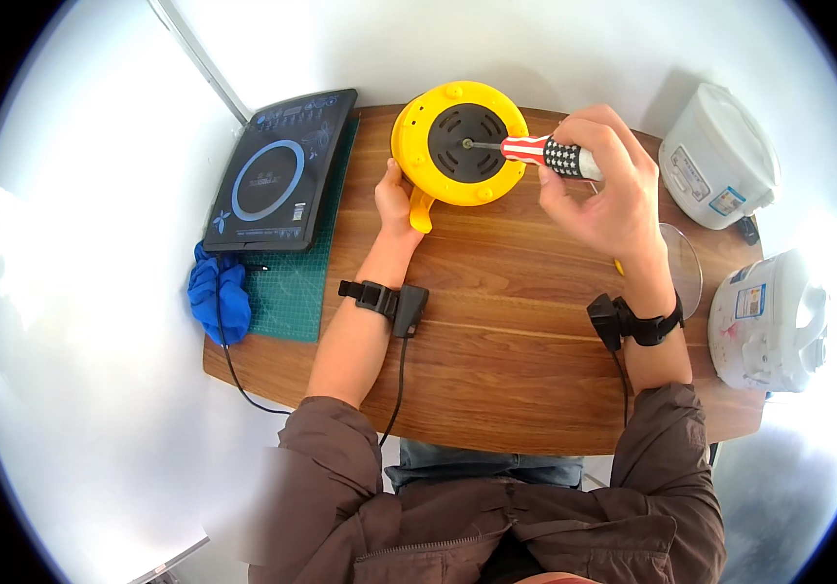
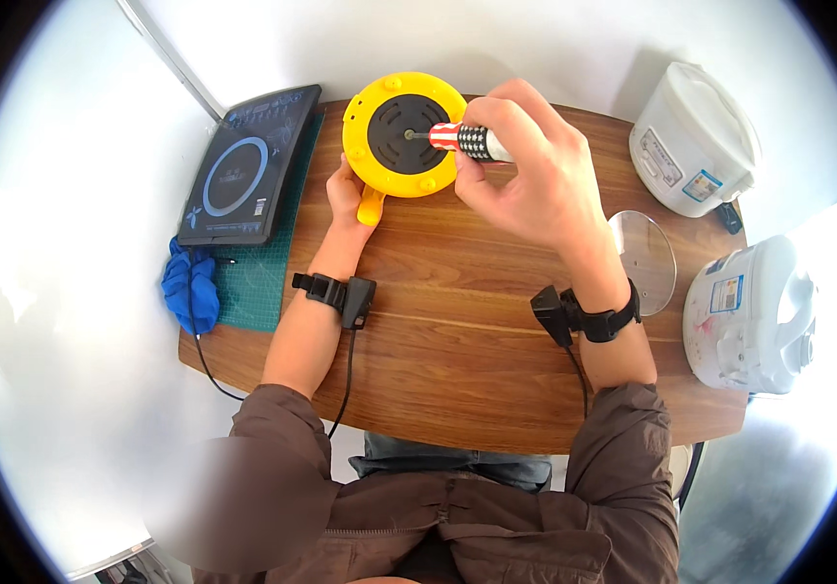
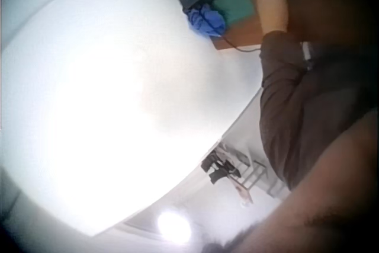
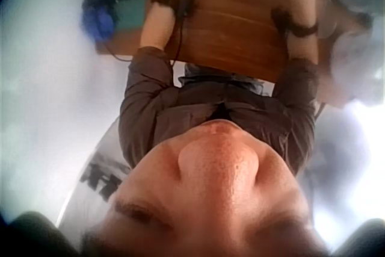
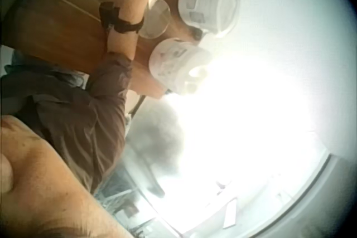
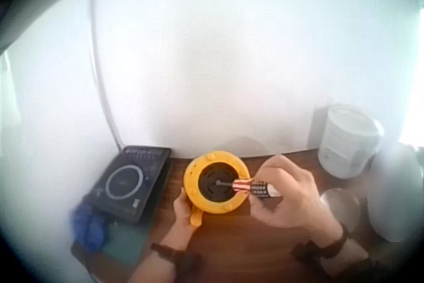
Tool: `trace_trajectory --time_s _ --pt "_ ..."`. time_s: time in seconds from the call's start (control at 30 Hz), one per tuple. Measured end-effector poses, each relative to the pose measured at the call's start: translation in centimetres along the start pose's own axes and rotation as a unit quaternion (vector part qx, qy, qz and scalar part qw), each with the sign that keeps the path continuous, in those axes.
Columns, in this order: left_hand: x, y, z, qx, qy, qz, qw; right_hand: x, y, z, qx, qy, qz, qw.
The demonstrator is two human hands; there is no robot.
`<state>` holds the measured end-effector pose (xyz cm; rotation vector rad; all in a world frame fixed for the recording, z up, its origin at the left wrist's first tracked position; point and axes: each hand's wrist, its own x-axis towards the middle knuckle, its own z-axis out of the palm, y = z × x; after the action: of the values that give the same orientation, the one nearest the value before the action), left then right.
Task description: The person assembles a yellow electric pot by inserting a black base plate, securing it with a screwdriver, and attaching a glass lid with a yellow knob. The person then flips and positions a black induction cooktop on the table.
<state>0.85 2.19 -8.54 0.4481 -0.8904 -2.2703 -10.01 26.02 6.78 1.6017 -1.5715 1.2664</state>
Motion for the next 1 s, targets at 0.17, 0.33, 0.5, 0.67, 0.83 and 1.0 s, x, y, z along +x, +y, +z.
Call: trace_trajectory --time_s 0.17,0.33,0.5,0.67,0.83,1.0 --pt "0.0 0.0 -0.1 0.011 0.001 0.002 1.0 -0.2 0.0 0.0 -0.003 -0.004 0.054 0.999" --pt "0.1 0.0 -0.1 0.006 -0.004 0.001 1.0 0.3 -0.4 -0.2 -0.03 -0.022 -0.011 0.999" --pt "0.3 -0.1 -0.3 0.007 -0.006 0.005 1.0 0.1 -1.1 -0.3 -0.075 -0.087 -0.045 0.992" --pt "0.6 -0.3 -0.5 -0.002 0.012 0.013 1.0 1.0 -3.6 -1.1 -0.092 -0.097 0.006 0.991" --pt "0.1 -0.2 0.0 0.01 -0.006 0.013 1.0 0.2 -2.6 -1.0 -0.134 -0.098 0.028 0.986" --pt "0.2 -0.2 -0.4 0.009 -0.001 0.012 1.0 0.8 -3.0 -0.8 -0.096 -0.056 0.023 0.994"
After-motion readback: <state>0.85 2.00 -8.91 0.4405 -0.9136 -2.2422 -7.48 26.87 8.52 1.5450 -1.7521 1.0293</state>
